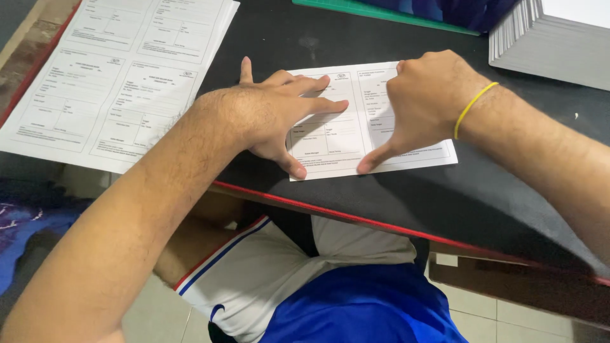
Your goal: Folding printed forms and inserting them into envelopes
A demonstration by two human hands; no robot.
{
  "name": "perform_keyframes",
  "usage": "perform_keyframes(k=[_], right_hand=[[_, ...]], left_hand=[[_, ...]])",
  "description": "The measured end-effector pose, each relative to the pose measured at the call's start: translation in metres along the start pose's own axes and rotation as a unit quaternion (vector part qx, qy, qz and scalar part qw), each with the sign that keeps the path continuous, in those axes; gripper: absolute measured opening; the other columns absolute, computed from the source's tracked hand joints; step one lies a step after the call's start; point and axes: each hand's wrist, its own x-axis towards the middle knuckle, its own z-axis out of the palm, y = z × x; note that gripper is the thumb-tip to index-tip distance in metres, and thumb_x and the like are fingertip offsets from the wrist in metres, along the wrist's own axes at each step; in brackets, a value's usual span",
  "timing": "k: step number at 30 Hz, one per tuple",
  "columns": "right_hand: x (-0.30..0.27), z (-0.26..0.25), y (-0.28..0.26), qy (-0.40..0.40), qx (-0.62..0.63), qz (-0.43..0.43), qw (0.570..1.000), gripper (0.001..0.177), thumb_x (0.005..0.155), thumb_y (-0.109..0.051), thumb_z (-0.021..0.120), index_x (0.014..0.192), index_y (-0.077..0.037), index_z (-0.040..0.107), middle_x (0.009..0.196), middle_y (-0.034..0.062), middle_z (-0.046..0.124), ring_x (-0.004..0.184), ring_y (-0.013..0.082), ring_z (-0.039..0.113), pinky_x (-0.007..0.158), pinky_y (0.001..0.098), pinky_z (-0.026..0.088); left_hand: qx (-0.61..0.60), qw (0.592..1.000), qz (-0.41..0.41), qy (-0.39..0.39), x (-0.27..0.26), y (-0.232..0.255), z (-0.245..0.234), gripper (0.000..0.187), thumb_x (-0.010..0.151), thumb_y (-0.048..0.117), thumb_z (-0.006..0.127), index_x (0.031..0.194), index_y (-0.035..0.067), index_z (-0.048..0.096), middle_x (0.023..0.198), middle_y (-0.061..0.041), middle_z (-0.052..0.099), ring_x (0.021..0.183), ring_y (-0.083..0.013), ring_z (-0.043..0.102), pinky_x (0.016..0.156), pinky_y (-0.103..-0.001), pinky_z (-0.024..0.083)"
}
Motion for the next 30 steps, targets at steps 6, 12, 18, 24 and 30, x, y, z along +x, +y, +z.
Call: perform_keyframes(k=[6,12,18,24,30], right_hand=[[0.015,0.069,0.053,0.117,0.044,-0.152,0.98,0.102,0.04,-0.085,0.069,0.107,-0.009,0.055,0.142,0.0036,0.034,0.084,0.0282,0.066,0.098,0.0513,0.03],[0.001,0.089,0.073,0.059,0.167,-0.158,0.971,0.117,0.047,-0.062,0.074,0.141,-0.027,0.013,0.152,0.0007,0.002,0.14,0.0197,-0.001,0.096,0.0639,0.013],[0.0,0.089,0.074,0.054,0.15,-0.131,0.978,0.119,0.045,-0.065,0.08,0.14,-0.034,0.015,0.151,0.0029,0.001,0.139,0.0161,0.0,0.099,0.0619,0.009],[-0.005,0.079,0.074,0.113,0.283,-0.153,0.94,0.108,0.043,-0.053,0.086,0.135,-0.028,0.037,0.146,0.0098,0.02,0.132,0.0285,0.019,0.101,0.0479,0.022],[0.004,0.101,0.063,0.327,0.35,-0.139,0.867,0.064,0.078,-0.032,0.054,0.135,-0.007,0.038,0.129,0.0168,0.044,0.114,0.0304,0.043,0.095,0.0424,0.033]], left_hand=[[-0.016,1.0,0.001,0.007,0.003,-0.002,0.003,0.105,0.061,0.046,0.078,0.139,0.048,0.009,0.152,0.013,-0.006,0.139,-0.0147,-0.007,0.101,-0.068,-0.009],[-0.041,0.999,0.005,0.015,0.002,-0.003,0.003,0.107,0.059,0.042,0.082,0.139,0.046,0.012,0.152,0.014,-0.005,0.139,-0.014,-0.007,0.102,-0.066,-0.011],[-0.102,0.987,0.043,0.117,0.005,-0.013,0.015,0.112,0.051,0.039,0.089,0.139,0.022,0.022,0.149,0.006,0.016,0.135,-0.0119,0.017,0.107,-0.059,-0.004],[-0.196,0.903,0.097,0.37,-0.005,-0.017,0.058,0.088,0.073,0.045,0.07,0.14,0.015,0.023,0.14,-0.016,0.03,0.129,-0.0281,0.027,0.097,-0.059,0.018],[-0.108,0.845,-0.041,0.522,0.027,-0.004,0.091,0.068,0.091,0.049,0.035,0.134,-0.003,0.03,0.139,-0.018,0.035,0.129,-0.0244,0.033,0.101,-0.044,0.027]])
